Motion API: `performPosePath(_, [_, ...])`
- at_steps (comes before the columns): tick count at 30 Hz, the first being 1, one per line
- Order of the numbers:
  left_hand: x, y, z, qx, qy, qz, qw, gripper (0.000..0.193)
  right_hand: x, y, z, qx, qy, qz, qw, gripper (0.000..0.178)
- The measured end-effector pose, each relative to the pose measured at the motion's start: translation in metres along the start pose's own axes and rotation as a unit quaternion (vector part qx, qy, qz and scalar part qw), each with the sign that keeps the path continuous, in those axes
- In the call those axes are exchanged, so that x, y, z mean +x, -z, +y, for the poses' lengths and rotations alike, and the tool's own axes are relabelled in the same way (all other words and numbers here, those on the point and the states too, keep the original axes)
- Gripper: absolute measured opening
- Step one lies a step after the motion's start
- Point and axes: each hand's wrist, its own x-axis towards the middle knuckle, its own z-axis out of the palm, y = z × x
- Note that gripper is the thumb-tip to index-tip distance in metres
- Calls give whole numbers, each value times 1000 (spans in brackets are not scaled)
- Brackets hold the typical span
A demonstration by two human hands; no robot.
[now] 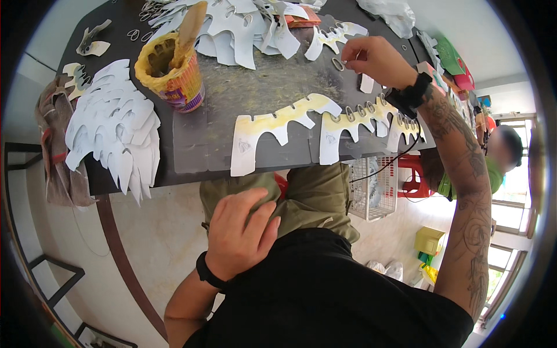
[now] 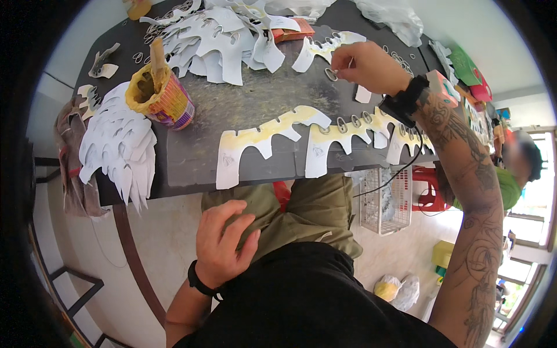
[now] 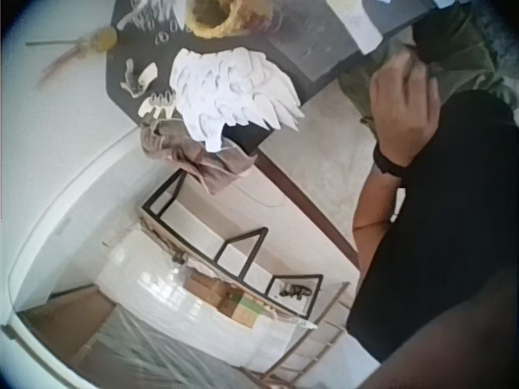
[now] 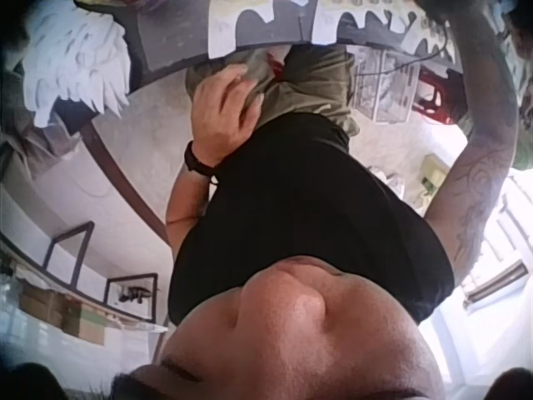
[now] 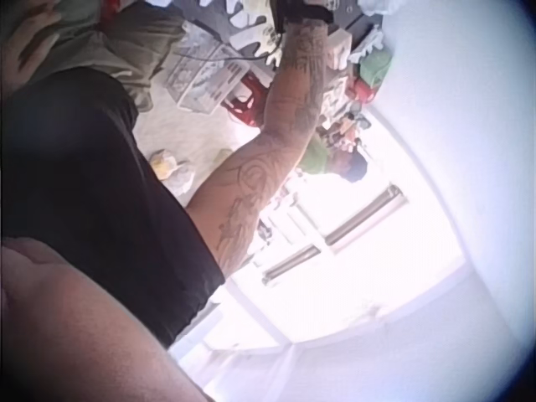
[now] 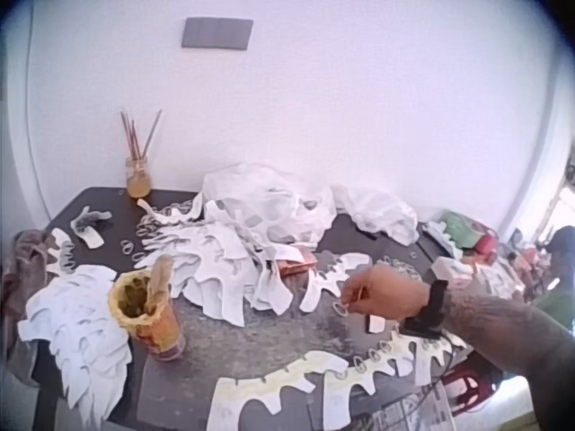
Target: Attaching metal rings and assembling white leather shoe components.
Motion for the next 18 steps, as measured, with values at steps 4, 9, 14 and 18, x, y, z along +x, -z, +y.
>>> performPosePath(4, [16,-4,5,45,-22,-7,999,34,3,-5,-62,122,8,-8,993,11])
performPosePath(9, [32,-12,11,79,-13,-34,996,40,5,-28,-119,129,68,-93,985,11])
performPosePath(14, [38,-18,14,142,22,-106,984,56,15,-48,-133,122,216,-38,968,13])
performPosePath(18, [37,-22,8,147,39,-125,980,60,22,-53,-138,150,161,-39,975,12])
